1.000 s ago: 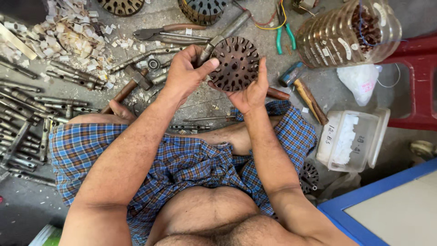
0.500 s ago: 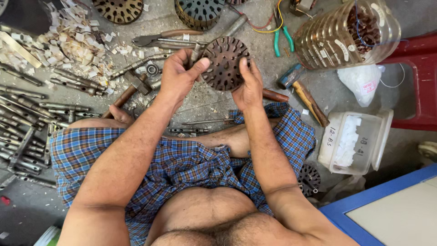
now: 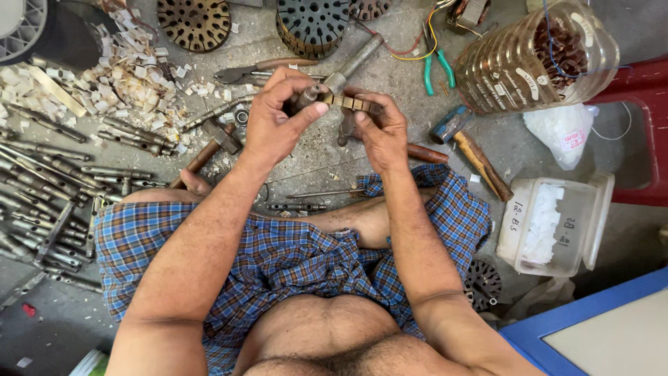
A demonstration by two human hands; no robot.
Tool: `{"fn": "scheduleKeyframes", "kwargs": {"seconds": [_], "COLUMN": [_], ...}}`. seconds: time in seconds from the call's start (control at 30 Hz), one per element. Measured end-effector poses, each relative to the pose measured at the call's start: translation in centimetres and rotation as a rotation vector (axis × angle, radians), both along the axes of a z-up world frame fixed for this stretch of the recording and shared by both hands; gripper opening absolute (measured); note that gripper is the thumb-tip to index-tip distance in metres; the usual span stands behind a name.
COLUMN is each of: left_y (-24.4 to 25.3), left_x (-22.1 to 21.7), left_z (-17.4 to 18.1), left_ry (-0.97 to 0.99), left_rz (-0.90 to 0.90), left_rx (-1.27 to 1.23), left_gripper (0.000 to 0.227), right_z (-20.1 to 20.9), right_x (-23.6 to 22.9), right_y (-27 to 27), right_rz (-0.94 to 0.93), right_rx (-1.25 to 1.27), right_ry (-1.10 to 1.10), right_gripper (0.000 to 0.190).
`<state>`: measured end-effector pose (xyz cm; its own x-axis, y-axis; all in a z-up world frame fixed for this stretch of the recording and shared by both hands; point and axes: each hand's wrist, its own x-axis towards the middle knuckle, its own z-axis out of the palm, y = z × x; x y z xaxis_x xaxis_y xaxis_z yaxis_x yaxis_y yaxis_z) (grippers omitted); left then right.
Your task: The person sits on the floor and assembles motor components. They pick up a cylindrical metal part and a circular stator, then use a hammer to tap the metal part into the stator. The person repeats this process with another set of parts.
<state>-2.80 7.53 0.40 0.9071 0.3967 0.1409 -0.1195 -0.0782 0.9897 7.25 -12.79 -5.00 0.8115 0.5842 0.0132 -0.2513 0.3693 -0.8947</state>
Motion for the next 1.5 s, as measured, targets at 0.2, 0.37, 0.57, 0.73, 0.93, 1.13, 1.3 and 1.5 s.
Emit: {"fn": "scheduleKeyframes", "kwargs": {"seconds": [0.2,0.37,0.57,0.73,0.93,1.13,1.3,1.5], "left_y": [0.2,0.1,1.9,3.1,2.1,1.8,1.9,1.8], "left_x": [-0.1,0.2,0.9,0.3,0.8,0.9,0.6,0.9], "left_z": [1.4,1.0,-1.0,-2.3,-3.2,-3.7,-3.9,-3.5], "left_ry": [-0.08,-0.101,0.412,0.327,0.409,0.433,0.417,0.408], "left_rz": [-0.009,0.02,0.308,0.299,0.177,0.163,0.176,0.19], "left_rx": [0.076,0.007,-0.715,-0.773,-0.555,-0.486,-0.484,-0.505], "left_gripper": [0.028,0.037,0.021,0.022,0.015,0.016,0.017,0.017], "right_z": [0.6,0.2,-0.7,-0.7,-3.3,-8.2,-9.2,-3.0], "right_x": [0.2,1.3,3.5,3.6,4.9,7.6,8.0,4.6], "right_y": [0.1,-1.0,-2.2,-3.3,-4.5,-7.6,-8.4,-4.1], "right_rz": [0.011,0.005,-0.259,-0.338,-0.565,-0.689,-0.715,-0.231], "right_rx": [0.024,0.086,0.103,-0.149,-0.293,-0.191,-0.495,-1.218], "right_ry": [0.021,-0.152,0.013,0.15,0.559,0.615,-0.172,-0.597], "right_gripper": [0.027,0.031,0.033,0.033,0.052,0.063,0.063,0.038]}}
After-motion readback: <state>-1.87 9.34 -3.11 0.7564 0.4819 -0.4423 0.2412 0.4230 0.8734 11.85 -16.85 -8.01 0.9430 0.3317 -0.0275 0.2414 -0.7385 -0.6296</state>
